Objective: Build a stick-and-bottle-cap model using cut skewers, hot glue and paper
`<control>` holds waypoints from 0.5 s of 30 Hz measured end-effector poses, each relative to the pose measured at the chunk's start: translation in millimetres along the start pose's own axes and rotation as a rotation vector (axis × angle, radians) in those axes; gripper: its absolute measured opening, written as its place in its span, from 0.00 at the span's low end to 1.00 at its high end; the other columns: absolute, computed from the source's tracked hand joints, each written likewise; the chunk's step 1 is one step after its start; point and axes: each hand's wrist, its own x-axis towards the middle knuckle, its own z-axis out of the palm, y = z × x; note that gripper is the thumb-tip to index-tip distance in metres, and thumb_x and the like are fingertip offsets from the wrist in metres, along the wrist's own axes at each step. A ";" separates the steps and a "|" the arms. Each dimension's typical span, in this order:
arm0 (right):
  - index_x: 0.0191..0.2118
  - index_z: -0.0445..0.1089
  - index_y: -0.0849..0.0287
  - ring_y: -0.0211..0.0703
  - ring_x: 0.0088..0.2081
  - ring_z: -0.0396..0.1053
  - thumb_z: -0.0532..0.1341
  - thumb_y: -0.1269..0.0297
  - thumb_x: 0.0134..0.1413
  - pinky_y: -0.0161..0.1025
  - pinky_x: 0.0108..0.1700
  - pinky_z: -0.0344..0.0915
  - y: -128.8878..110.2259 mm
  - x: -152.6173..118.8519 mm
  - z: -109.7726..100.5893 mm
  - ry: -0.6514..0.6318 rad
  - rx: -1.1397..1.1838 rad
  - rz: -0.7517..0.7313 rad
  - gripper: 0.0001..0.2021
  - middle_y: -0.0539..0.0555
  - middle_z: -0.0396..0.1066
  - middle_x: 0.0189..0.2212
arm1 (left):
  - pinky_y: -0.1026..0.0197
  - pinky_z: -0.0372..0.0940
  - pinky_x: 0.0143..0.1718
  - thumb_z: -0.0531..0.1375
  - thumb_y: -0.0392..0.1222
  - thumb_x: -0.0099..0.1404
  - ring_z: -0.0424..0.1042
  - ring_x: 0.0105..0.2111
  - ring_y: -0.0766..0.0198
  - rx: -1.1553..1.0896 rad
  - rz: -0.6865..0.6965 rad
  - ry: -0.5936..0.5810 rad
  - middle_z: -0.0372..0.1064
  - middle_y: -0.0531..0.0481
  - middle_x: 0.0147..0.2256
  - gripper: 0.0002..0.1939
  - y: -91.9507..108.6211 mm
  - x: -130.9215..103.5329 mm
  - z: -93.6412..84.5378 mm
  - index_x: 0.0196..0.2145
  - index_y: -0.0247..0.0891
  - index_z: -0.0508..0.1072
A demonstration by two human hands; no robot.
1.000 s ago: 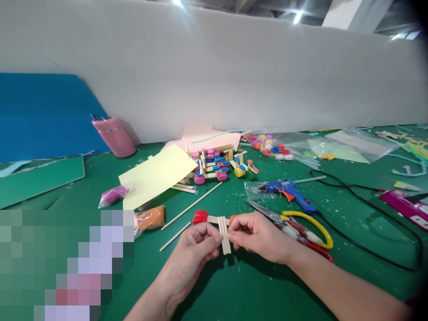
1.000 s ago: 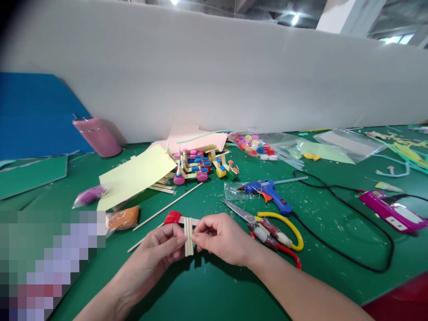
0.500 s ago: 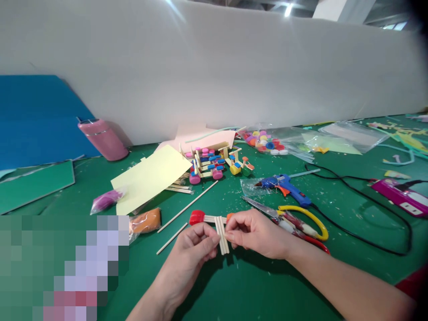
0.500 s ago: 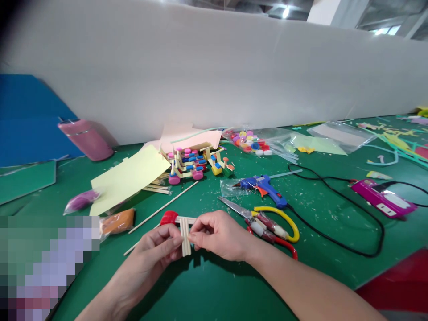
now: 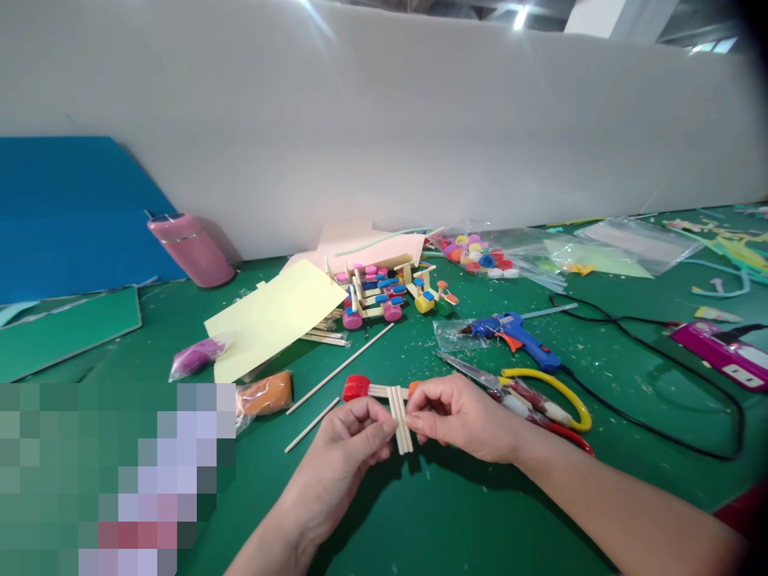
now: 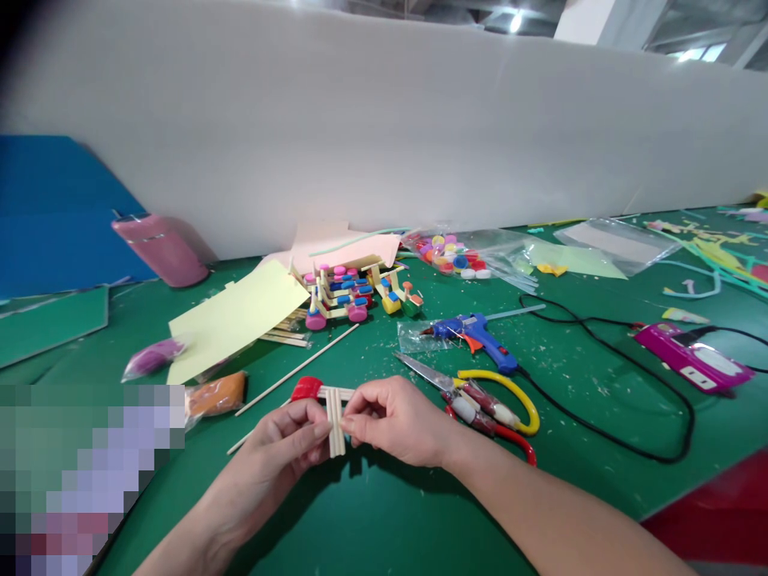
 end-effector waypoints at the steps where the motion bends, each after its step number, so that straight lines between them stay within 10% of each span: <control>1: 0.26 0.67 0.62 0.29 0.20 0.56 0.61 0.59 0.49 0.28 0.21 0.52 0.0 0.1 0.1 0.001 0.000 0.001 0.11 0.46 0.64 0.20 | 0.68 0.50 0.23 0.64 0.42 0.52 0.55 0.20 0.72 -0.002 0.001 -0.002 0.60 0.56 0.18 0.11 0.1 0.0 0.0 0.21 0.34 0.67; 15: 0.25 0.67 0.62 0.29 0.19 0.55 0.61 0.58 0.49 0.28 0.21 0.52 -0.3 0.6 0.3 -0.005 0.007 -0.003 0.12 0.46 0.63 0.20 | 0.67 0.50 0.24 0.64 0.42 0.52 0.55 0.20 0.72 -0.016 0.000 -0.012 0.60 0.56 0.18 0.11 -0.7 0.6 0.1 0.21 0.34 0.67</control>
